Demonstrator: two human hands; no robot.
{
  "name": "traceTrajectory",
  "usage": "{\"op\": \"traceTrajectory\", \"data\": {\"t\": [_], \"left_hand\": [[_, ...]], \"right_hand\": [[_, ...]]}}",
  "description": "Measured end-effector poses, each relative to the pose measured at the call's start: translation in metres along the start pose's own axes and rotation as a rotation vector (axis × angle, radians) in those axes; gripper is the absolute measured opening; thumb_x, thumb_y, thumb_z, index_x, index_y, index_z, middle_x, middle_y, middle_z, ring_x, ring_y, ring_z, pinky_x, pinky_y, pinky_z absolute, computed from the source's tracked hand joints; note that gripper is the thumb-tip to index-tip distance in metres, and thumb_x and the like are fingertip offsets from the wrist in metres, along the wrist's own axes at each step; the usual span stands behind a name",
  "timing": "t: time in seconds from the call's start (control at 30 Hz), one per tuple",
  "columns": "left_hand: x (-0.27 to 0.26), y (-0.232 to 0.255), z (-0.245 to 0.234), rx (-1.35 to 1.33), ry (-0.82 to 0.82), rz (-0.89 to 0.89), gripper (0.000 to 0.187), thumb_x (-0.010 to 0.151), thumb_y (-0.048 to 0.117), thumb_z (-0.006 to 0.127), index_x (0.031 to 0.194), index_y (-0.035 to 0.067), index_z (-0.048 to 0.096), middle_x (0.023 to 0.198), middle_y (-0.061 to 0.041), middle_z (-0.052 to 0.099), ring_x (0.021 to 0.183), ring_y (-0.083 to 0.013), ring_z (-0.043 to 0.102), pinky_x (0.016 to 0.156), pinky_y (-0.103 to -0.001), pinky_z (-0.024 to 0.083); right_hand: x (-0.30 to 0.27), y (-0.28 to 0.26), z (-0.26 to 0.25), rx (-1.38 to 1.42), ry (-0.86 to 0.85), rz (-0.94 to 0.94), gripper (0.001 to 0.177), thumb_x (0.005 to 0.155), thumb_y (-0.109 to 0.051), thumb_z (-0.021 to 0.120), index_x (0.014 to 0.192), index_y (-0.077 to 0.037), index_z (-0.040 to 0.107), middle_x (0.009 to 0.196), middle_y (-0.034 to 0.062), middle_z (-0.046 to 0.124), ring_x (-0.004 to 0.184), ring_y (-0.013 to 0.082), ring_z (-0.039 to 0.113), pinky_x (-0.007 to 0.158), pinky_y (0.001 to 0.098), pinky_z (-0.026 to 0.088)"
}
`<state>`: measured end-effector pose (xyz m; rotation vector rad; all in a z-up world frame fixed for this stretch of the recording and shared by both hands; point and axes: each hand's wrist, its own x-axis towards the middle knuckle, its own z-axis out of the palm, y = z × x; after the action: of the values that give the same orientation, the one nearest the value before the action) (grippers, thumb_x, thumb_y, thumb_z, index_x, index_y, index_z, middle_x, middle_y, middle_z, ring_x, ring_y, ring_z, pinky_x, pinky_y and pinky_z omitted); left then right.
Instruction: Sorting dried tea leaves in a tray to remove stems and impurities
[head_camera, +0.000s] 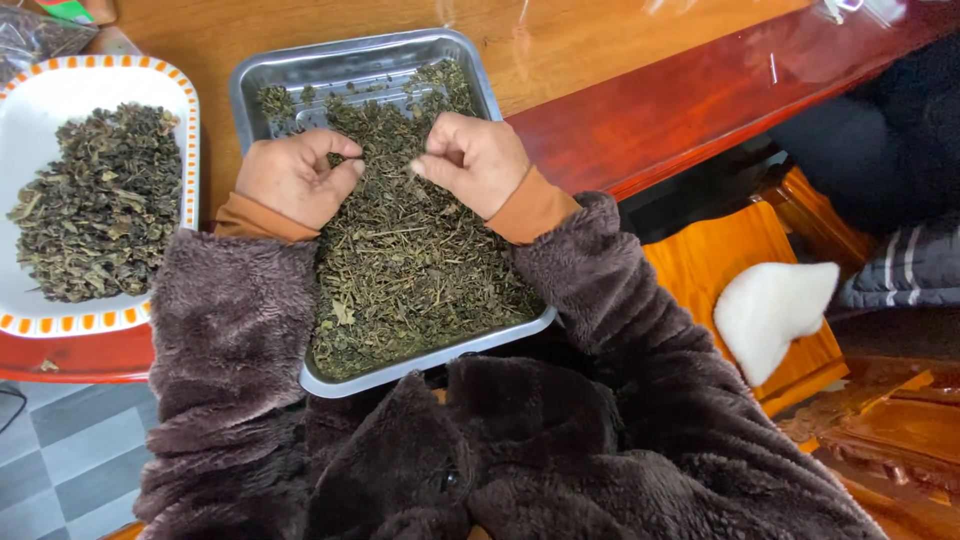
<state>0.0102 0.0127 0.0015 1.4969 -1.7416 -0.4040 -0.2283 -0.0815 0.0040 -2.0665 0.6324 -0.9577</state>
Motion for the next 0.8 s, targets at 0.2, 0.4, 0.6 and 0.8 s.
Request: {"op": "traceTrajectory", "data": {"t": [0.2, 0.4, 0.6, 0.8], "left_hand": [[0.001, 0.000, -0.003, 0.027, -0.016, 0.006, 0.009, 0.097, 0.006, 0.074, 0.105, 0.007, 0.079, 0.054, -0.007, 0.058, 0.047, -0.0223, 0.055, 0.054, -0.036, 0.046], [0.004, 0.007, -0.005, -0.059, -0.060, -0.022, 0.011, 0.101, 0.001, 0.070, 0.108, 0.004, 0.078, 0.054, -0.007, 0.058, 0.045, -0.0169, 0.049, 0.051, -0.029, 0.042], [0.002, 0.017, -0.008, -0.106, -0.127, 0.002, 0.012, 0.097, 0.000, 0.071, 0.107, 0.002, 0.077, 0.053, -0.008, 0.057, 0.046, -0.0162, 0.048, 0.050, -0.030, 0.041], [0.002, 0.013, -0.008, -0.084, -0.137, 0.013, 0.011, 0.097, 0.000, 0.073, 0.107, 0.001, 0.078, 0.054, -0.008, 0.056, 0.047, -0.0164, 0.047, 0.050, -0.029, 0.040]], "right_hand": [[-0.009, -0.020, 0.004, -0.386, -0.272, 0.014, 0.030, 0.093, -0.028, 0.077, 0.082, -0.001, 0.069, 0.066, 0.0197, 0.067, 0.064, 0.0401, 0.068, 0.062, 0.0507, 0.054], [-0.004, 0.010, 0.007, -0.134, -0.174, 0.014, 0.015, 0.092, -0.017, 0.073, 0.078, -0.015, 0.069, 0.061, -0.0013, 0.064, 0.060, 0.0150, 0.063, 0.062, 0.0308, 0.051], [-0.004, 0.001, 0.008, -0.215, -0.135, -0.011, 0.006, 0.088, -0.004, 0.073, 0.089, -0.010, 0.071, 0.062, 0.0047, 0.063, 0.059, 0.0204, 0.062, 0.060, 0.0338, 0.051], [0.000, -0.021, 0.011, -0.549, -0.411, -0.024, 0.001, 0.093, -0.013, 0.073, 0.093, -0.014, 0.073, 0.079, 0.0066, 0.070, 0.072, 0.0273, 0.072, 0.068, 0.0412, 0.057]]}}
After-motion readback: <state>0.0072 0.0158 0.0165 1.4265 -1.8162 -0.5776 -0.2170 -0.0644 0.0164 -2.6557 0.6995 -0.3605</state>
